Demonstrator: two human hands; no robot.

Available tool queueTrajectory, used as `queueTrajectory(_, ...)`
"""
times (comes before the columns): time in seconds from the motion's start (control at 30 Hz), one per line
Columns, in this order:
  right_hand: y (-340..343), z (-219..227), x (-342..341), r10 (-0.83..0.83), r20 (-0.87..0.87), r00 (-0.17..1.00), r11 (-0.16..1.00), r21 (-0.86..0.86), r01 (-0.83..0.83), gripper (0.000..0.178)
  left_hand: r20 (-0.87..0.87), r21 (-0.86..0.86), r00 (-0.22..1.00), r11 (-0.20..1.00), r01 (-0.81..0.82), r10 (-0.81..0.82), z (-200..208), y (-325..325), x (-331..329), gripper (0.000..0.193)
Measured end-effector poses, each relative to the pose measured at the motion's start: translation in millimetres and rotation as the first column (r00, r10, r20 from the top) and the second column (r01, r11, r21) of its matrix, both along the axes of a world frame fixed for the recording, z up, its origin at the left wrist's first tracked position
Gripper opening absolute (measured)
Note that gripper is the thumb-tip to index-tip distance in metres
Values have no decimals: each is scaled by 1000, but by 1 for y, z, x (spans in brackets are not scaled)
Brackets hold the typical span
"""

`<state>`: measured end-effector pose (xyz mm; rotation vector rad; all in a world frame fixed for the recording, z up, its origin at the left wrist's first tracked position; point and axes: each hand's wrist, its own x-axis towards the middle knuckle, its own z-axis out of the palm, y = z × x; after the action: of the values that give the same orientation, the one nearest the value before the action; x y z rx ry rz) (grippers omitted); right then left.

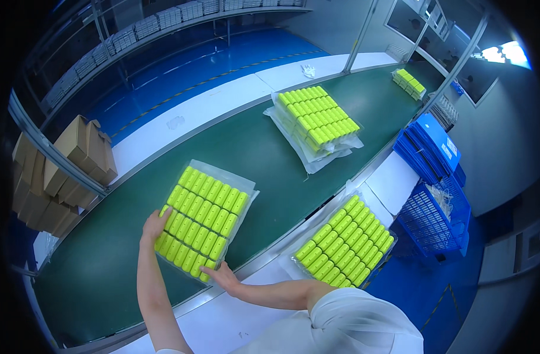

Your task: The person wraps trays of yellow cylindrical items in white tissue paper and places them into blue plastic crates. They also handle blue flat packages, securing them with white twist ties before placing them into the crates.

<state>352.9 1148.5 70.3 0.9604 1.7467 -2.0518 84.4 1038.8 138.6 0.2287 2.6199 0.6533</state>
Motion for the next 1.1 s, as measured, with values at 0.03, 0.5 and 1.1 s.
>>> queueTrajectory(0.03, 3, -5, -1, -16, -2, 1000, 999, -32, 16, 88, -123, -91, 992, 996, 18, -29, 9, 19, 12, 80)
queueTrajectory(0.5, 39, -9, 81, 406, -95, 909, 848, -332, -413, 37, -326, 406, 571, 657, -635, 753, -31, 27, 595, 46)
queueTrajectory(1.1, -68, -12, 327, 874, 162, 458, 477, -109, -872, 29, -575, 336, -187, 22, -942, 796, -118, -268, 718, 82)
